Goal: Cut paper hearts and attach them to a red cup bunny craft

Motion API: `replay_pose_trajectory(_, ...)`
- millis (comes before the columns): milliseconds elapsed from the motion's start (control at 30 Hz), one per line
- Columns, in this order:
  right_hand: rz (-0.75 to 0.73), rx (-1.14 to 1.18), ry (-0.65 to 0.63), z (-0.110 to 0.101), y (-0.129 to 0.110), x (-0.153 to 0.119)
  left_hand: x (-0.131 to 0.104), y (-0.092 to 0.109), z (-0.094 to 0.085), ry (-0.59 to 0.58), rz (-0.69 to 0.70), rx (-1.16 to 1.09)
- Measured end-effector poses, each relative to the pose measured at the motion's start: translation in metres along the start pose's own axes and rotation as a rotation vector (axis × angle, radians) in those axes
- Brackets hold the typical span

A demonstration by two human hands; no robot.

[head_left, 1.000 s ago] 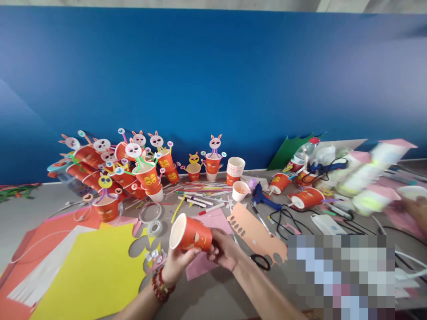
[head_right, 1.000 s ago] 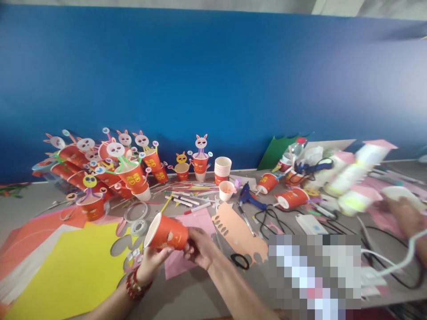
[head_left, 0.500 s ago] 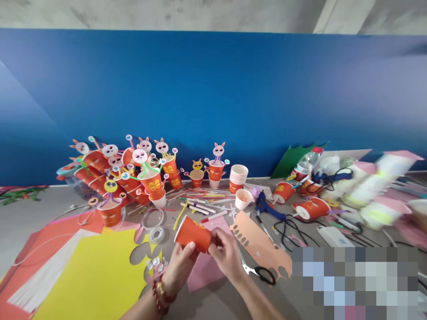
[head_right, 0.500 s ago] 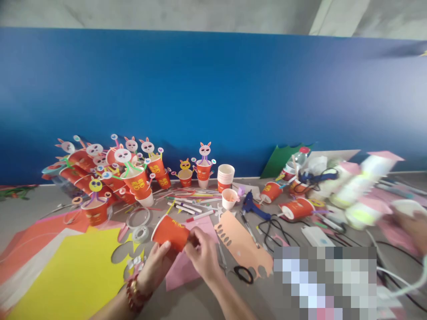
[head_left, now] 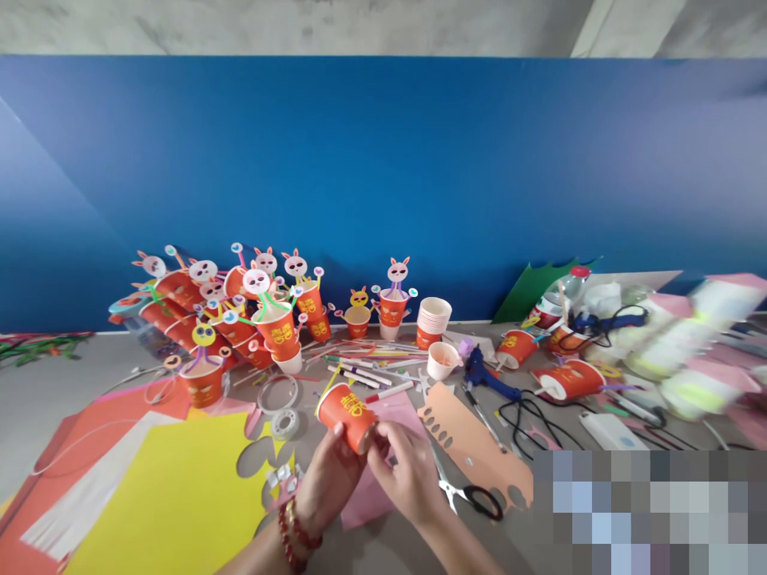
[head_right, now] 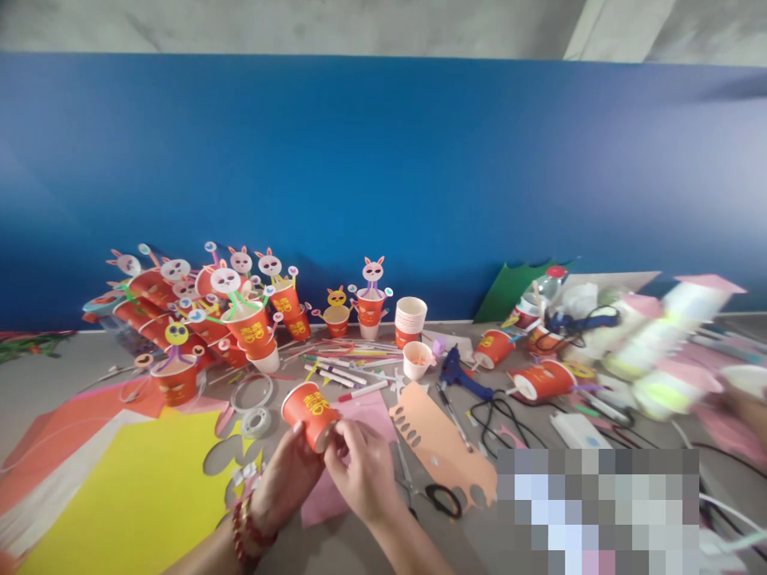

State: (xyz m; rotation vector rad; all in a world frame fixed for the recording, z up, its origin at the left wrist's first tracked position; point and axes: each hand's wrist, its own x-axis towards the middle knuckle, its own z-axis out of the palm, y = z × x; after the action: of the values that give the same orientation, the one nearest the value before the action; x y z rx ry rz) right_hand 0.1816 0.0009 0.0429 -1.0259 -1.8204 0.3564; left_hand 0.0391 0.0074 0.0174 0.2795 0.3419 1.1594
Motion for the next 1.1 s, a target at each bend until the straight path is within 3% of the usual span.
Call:
replay_pose_trajectory(267,-0.016,-0.125,0.035,0.001,0.006,-0.006,-0.001,-0.004,-0.003,0.08,0.087,0.054)
replay_pose_trajectory(733,0.122,-0.046,-0.03,0.004,0.008,-0.006,-0.001,-0.006,-0.005,0.054,0.129,0.15)
replay_pose_trajectory(900,0.332,0.208,-0.057,0.004,0.004,-0.004,-0.003,-0.005,-0.002,0.057,0.114,0.14)
replay_pose_trajectory(1100,0.552,0.642,0.034,0.01,-0.002,-0.002,-0.006,-0.005,0.0,0.048,0.101,0.123)
